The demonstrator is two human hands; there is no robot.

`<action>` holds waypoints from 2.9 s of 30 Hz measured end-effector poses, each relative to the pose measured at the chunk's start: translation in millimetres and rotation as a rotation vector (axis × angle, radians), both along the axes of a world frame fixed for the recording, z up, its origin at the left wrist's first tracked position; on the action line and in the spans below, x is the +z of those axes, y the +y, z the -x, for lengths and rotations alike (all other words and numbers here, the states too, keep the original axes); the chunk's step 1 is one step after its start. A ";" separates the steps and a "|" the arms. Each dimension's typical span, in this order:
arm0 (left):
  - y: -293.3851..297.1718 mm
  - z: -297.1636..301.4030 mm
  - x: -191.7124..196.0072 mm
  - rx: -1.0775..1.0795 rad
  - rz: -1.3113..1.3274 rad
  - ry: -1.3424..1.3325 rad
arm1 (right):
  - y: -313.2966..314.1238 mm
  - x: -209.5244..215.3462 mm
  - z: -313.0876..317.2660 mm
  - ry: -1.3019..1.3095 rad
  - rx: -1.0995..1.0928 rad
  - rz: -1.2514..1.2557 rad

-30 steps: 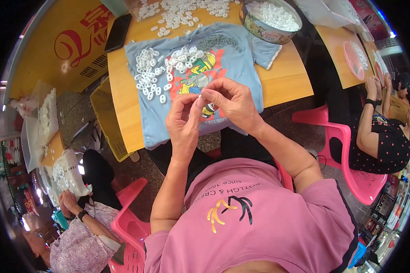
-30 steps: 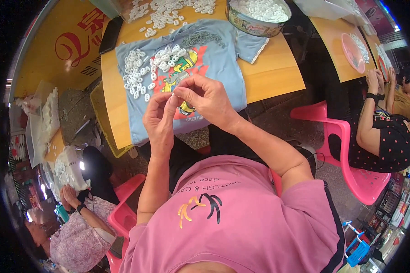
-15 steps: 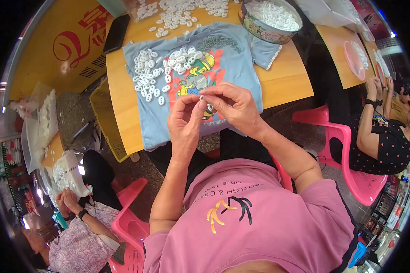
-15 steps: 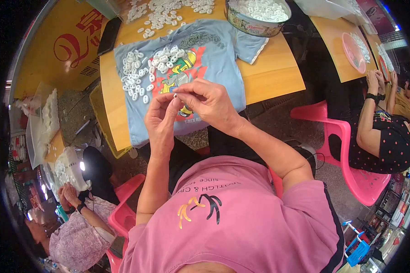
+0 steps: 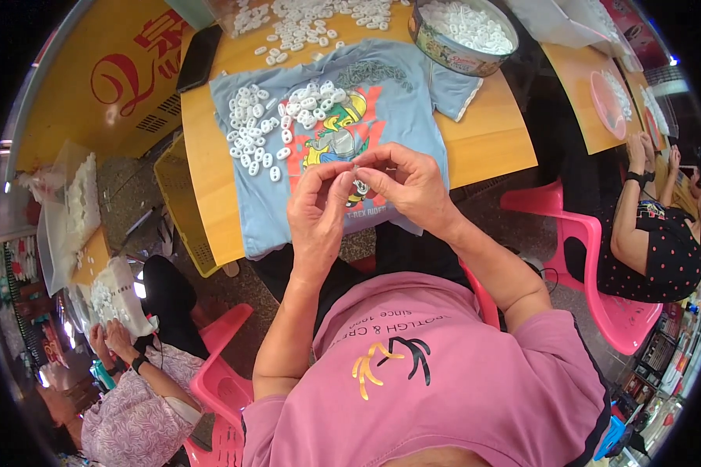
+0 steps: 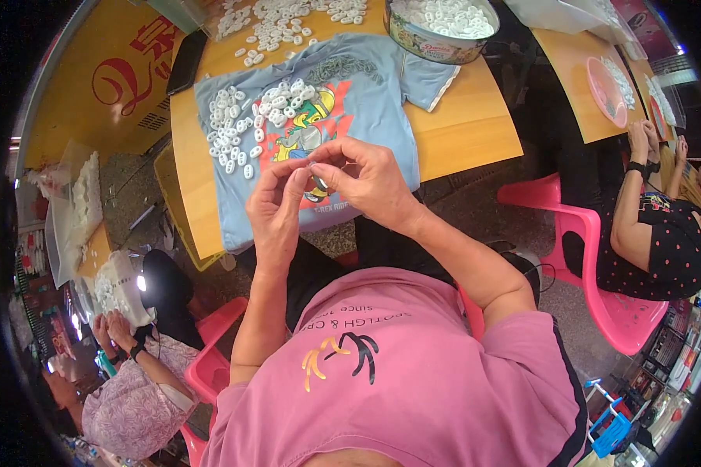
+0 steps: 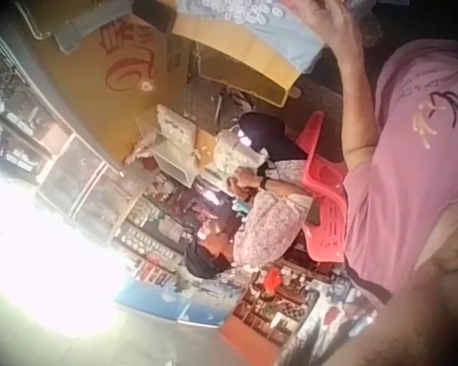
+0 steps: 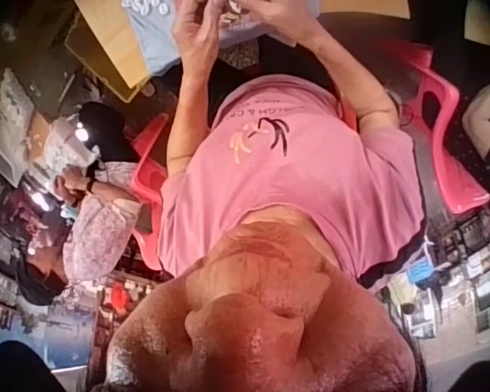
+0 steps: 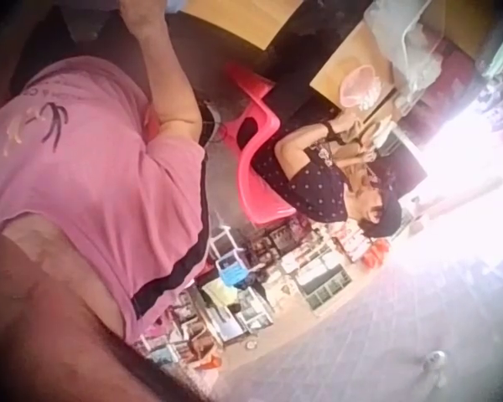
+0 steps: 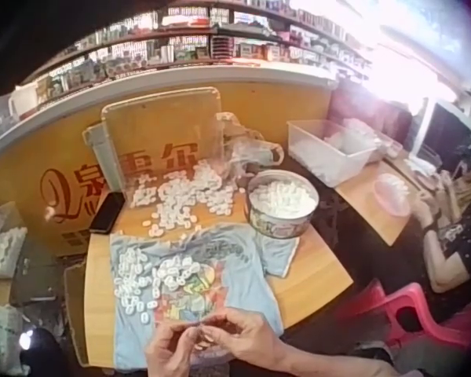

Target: Manually assembling small white plastic components on a blue shirt used as a workbench surface.

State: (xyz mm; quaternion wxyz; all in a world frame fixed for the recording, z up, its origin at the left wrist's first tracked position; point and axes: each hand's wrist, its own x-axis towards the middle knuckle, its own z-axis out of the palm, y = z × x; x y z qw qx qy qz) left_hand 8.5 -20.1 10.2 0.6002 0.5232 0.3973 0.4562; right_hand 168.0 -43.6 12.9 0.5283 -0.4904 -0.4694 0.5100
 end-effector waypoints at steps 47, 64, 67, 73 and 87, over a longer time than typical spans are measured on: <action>4.6 -0.6 -41.9 0.020 -0.082 -0.109 | 67.8 -21.8 -104.5 -1.199 -0.187 -0.522; 5.2 -1.5 -43.3 0.025 -0.076 -0.116 | 65.0 -18.3 -92.4 -1.235 -0.056 -0.600; 4.8 -1.1 -42.0 0.015 -0.058 -0.110 | 65.1 -23.4 -100.3 -1.230 -0.157 -0.543; 4.3 -0.9 -42.3 0.018 -0.065 -0.126 | 61.6 -22.5 -98.3 -1.354 -0.220 -0.528; 4.6 -1.2 -44.7 0.019 -0.063 -0.134 | 67.9 -14.4 -83.2 -1.435 -0.026 -0.561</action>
